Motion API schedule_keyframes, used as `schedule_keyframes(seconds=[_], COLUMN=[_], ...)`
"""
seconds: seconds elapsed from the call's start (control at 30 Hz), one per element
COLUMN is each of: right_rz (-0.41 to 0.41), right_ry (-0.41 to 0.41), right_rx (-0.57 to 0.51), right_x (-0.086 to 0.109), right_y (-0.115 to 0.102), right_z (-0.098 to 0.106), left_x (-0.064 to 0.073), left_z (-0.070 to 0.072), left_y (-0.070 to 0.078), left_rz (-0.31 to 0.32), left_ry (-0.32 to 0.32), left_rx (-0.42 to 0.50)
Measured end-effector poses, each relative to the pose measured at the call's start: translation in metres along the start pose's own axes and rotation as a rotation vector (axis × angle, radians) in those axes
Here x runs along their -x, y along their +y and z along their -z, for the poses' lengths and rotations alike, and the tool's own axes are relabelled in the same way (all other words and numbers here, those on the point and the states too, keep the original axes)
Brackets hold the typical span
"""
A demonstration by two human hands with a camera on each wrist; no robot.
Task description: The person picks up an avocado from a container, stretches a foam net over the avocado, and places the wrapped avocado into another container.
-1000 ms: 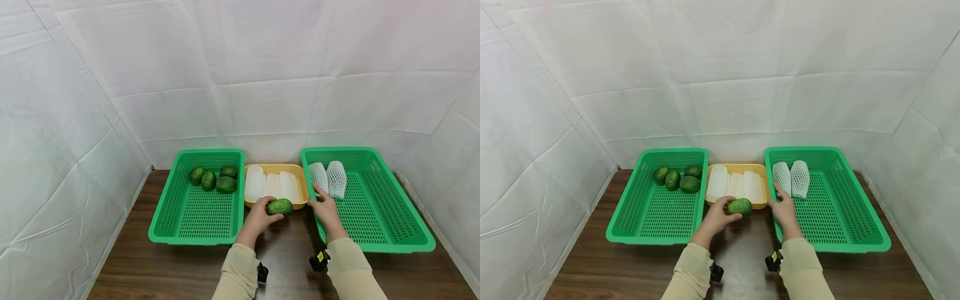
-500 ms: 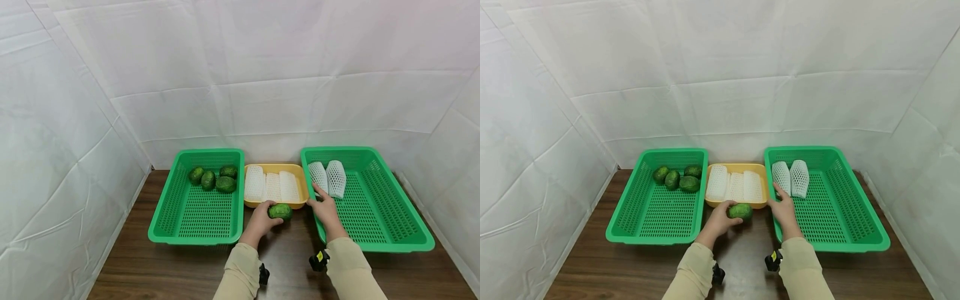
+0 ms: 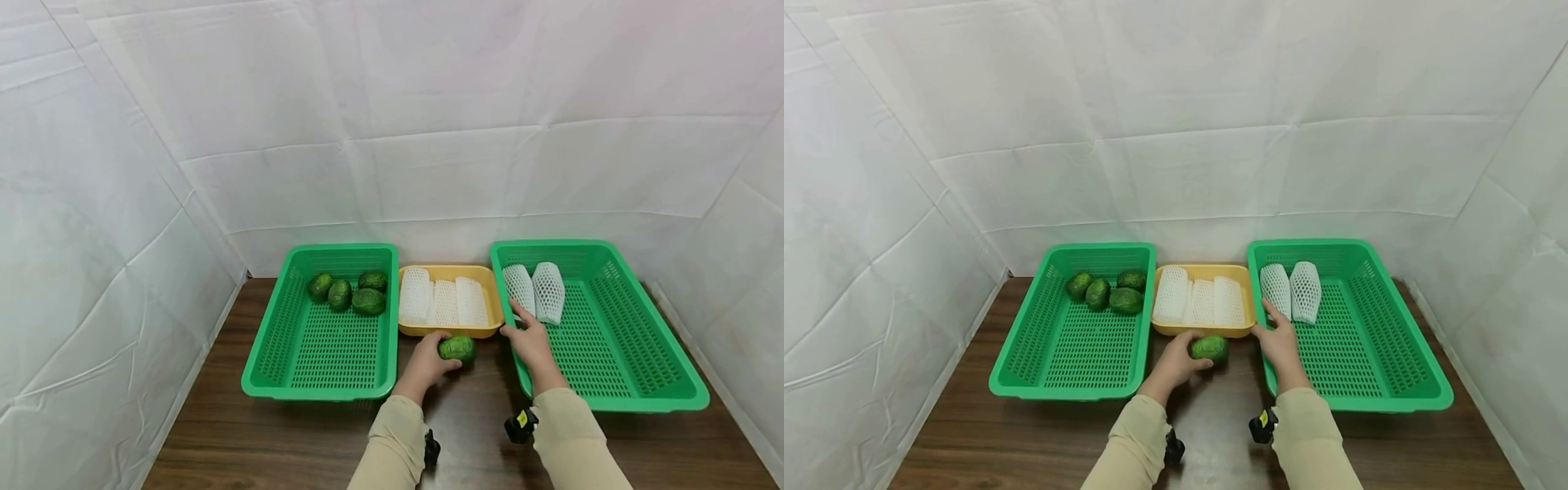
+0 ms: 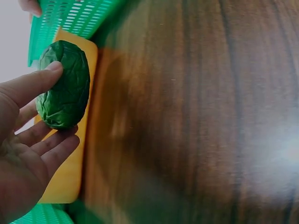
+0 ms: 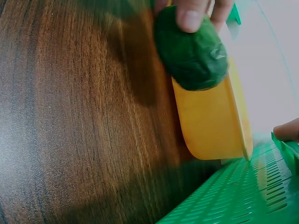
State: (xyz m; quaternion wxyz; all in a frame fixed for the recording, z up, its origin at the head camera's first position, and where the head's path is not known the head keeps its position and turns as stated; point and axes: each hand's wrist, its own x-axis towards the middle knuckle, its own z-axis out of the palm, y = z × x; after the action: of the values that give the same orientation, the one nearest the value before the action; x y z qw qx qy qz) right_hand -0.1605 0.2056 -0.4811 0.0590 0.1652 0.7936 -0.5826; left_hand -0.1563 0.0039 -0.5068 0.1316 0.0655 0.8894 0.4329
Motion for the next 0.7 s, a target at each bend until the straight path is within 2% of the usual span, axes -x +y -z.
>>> schedule_keyframes(seconds=[0.4, 0.7], right_rz=[0.000, -0.004], right_ry=[0.004, 0.010], right_rx=[0.000, -0.003], right_x=[-0.002, -0.002], right_y=[0.001, 0.001], right_z=[0.000, 0.000], left_x=[0.008, 0.012], left_z=[-0.003, -0.006], left_y=[-0.008, -0.010], left_rz=[0.031, 0.025], left_ry=[-0.027, -0.040], left_rx=[-0.048, -0.032])
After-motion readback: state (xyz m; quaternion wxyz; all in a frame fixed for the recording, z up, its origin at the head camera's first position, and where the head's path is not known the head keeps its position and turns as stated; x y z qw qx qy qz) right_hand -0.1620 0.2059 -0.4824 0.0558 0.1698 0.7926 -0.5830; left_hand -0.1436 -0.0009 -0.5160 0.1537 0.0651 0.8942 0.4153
